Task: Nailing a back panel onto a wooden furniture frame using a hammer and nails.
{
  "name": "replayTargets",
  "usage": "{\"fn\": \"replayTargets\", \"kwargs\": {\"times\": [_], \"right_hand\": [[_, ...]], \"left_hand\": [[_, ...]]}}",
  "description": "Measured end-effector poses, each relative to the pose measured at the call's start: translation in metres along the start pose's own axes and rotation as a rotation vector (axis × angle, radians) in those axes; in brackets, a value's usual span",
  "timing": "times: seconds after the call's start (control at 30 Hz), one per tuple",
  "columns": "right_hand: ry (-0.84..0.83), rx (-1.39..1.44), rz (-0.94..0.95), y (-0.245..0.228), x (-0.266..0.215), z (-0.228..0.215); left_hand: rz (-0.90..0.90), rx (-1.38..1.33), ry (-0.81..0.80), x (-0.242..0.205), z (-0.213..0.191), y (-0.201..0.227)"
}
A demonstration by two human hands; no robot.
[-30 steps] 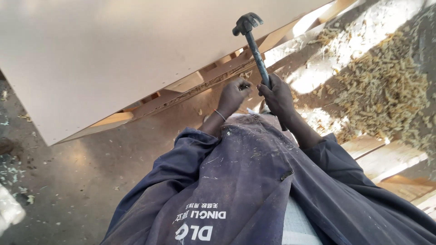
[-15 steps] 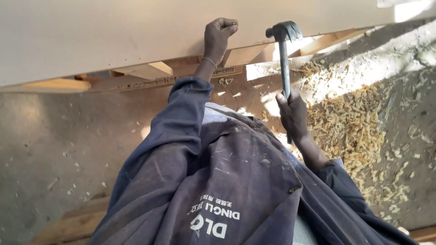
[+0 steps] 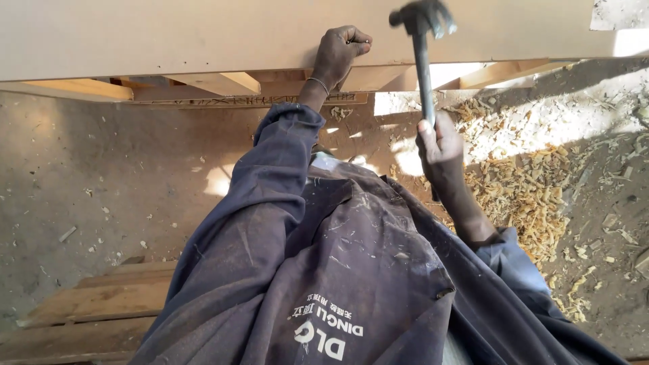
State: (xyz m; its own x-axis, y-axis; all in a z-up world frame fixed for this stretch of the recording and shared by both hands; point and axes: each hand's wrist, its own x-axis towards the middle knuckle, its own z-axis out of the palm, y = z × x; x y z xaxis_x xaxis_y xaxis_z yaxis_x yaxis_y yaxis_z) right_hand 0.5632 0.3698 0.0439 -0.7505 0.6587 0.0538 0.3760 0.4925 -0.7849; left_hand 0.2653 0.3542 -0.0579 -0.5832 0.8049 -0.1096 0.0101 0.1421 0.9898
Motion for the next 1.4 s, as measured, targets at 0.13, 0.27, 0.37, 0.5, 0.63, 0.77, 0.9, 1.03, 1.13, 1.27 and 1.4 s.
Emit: {"fn": "replayTargets", "kwargs": {"times": [0.13, 0.27, 0.37, 0.5, 0.63, 0.77, 0.9, 1.03, 1.13, 1.27, 1.4], "right_hand": [[0.076, 0.285, -0.096, -0.037, 0.029, -0.015], [0.160, 0.357, -0.171, -0.065, 0.036, -0.015], [0.170, 0.131, -0.240, 0.022, 0.030, 0.025], [-0.280, -0.104, 0.496, -0.010, 0.019, 0.013], [-0.071, -0.002, 0.170, -0.020, 0.011, 0.009], [-0.101, -0.040, 0.156, -0.010, 0.012, 0.013], [-0.360, -0.186, 0.704, -0.004, 0.017, 0.015], [-0.121, -0.084, 0.057, 0.027, -0.028, 0.020], [-0.112, 0.072, 0.457, 0.055, -0.062, 0.018], [0.055, 0.330, 0.739, 0.049, -0.092, 0.017], [0.074, 0.336, 0.789, 0.043, -0.100, 0.011]], "left_hand": [[-0.008, 0.051, -0.006, 0.003, 0.000, 0.001], [-0.001, 0.059, -0.028, 0.001, 0.001, -0.001], [0.002, 0.118, -0.034, 0.000, 0.001, 0.003], [0.072, 0.227, -0.027, -0.006, -0.001, 0.008], [0.059, 0.188, -0.045, -0.002, -0.002, 0.002], [0.080, 0.175, -0.039, -0.001, 0.001, -0.003], [0.077, 0.263, -0.020, -0.012, 0.002, 0.014], [0.047, 0.146, 0.061, -0.040, 0.003, 0.019], [-0.031, -0.062, 0.199, -0.080, 0.009, -0.002], [-0.121, -0.075, 0.277, -0.081, 0.016, -0.108], [-0.183, 0.160, 0.109, -0.041, 0.015, -0.174]]}}
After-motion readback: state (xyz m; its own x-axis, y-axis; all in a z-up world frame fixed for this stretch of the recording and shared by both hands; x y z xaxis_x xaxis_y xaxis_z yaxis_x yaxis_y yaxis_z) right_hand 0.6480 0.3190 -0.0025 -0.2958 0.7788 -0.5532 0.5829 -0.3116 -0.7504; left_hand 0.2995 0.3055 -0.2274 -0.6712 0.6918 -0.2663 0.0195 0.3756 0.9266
